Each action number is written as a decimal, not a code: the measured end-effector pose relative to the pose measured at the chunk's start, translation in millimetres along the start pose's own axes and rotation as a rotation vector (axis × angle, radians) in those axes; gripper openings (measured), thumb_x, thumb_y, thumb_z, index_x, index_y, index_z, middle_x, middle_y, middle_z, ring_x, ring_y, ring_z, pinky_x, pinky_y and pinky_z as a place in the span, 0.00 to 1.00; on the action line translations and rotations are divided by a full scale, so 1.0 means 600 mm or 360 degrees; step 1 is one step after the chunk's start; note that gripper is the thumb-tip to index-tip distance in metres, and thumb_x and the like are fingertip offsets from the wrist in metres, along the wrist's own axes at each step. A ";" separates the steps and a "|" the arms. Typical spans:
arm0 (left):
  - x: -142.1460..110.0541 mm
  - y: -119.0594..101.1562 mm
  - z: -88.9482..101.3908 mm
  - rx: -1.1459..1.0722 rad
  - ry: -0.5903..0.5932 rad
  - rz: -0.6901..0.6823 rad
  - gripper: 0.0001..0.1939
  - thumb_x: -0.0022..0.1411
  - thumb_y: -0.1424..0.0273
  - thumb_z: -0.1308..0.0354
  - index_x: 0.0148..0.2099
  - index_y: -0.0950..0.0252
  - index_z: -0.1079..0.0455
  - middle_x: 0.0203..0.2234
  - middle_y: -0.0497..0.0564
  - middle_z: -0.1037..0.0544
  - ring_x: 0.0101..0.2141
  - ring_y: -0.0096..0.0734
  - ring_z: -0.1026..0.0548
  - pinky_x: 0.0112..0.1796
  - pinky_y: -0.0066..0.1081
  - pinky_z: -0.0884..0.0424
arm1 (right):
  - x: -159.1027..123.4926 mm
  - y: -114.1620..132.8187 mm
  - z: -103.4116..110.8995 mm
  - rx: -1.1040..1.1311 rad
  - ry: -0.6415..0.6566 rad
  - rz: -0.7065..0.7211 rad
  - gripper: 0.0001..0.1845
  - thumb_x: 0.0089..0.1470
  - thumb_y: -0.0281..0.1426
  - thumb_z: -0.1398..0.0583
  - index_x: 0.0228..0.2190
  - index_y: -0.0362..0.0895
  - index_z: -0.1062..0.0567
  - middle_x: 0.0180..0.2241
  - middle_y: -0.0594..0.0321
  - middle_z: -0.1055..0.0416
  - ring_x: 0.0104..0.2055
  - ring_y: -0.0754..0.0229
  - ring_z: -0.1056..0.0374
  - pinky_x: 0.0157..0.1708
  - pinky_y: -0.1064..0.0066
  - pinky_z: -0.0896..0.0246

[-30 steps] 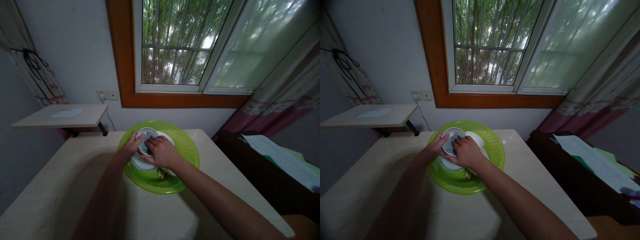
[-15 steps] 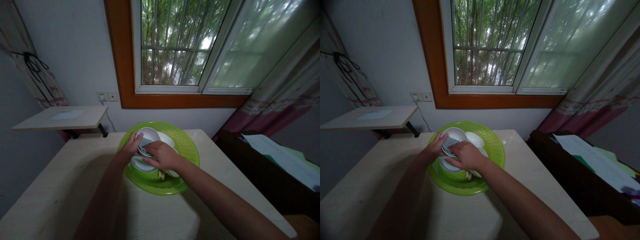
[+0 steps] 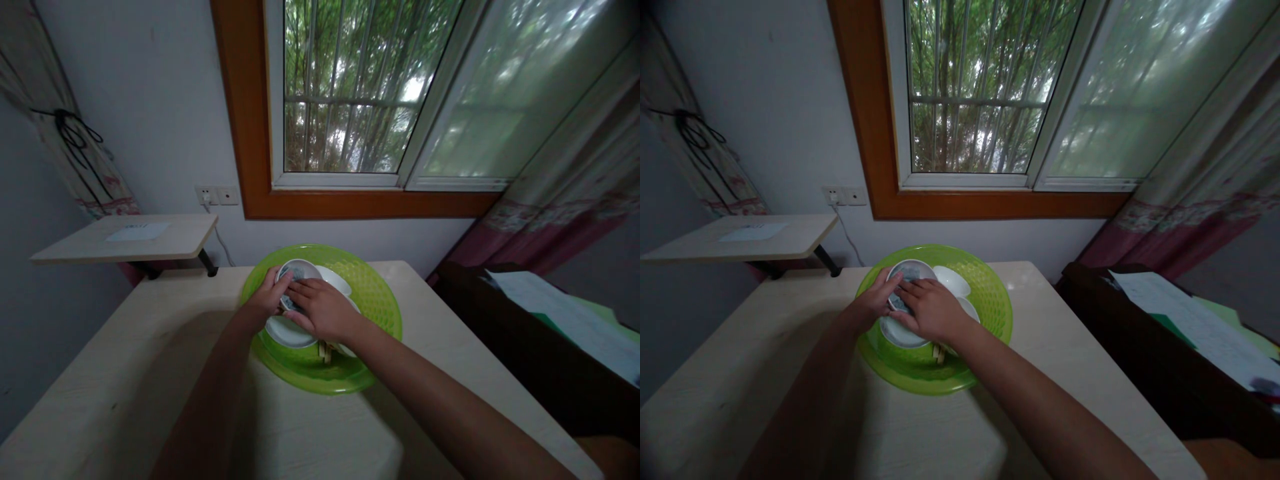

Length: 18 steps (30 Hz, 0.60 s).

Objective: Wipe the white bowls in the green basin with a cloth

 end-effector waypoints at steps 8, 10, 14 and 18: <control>0.005 0.007 0.007 -0.0078 -0.0011 -0.0012 0.30 0.62 0.45 0.43 0.60 0.54 0.37 0.49 0.55 0.24 0.39 0.40 0.22 0.28 0.29 0.27 | -0.004 -0.014 0.002 -0.0120 0.0005 -0.0190 0.36 0.69 0.53 0.50 0.61 0.38 0.28 0.63 0.45 0.32 0.63 0.43 0.34 0.61 0.52 0.42; 0.008 0.012 0.008 -0.0087 -0.0020 -0.0010 0.31 0.62 0.44 0.43 0.60 0.54 0.38 0.49 0.55 0.24 0.37 0.38 0.22 0.28 0.30 0.27 | -0.003 -0.013 0.004 -0.0142 0.0020 -0.0203 0.36 0.68 0.54 0.49 0.58 0.38 0.25 0.59 0.44 0.28 0.60 0.43 0.31 0.58 0.52 0.41; 0.004 0.006 0.007 -0.0056 -0.0053 0.0001 0.31 0.62 0.44 0.43 0.60 0.54 0.37 0.45 0.55 0.24 0.35 0.38 0.23 0.29 0.31 0.27 | -0.001 -0.011 0.010 -0.0162 0.0110 -0.0203 0.34 0.67 0.55 0.49 0.44 0.40 0.18 0.44 0.47 0.19 0.48 0.47 0.26 0.51 0.56 0.40; -0.006 -0.008 0.006 0.0053 -0.0119 0.0017 0.29 0.63 0.46 0.43 0.59 0.57 0.35 0.37 0.52 0.24 0.31 0.36 0.25 0.26 0.29 0.32 | 0.000 -0.011 0.020 -0.0114 0.0203 -0.0158 0.35 0.69 0.54 0.52 0.37 0.42 0.16 0.35 0.51 0.19 0.41 0.51 0.25 0.45 0.59 0.40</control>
Point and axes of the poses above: each hand's wrist, its own x-axis towards the middle knuckle, its own z-axis out of the back of the hand, y = z × x, the point moved 7 cm from there along x, towards the middle knuckle
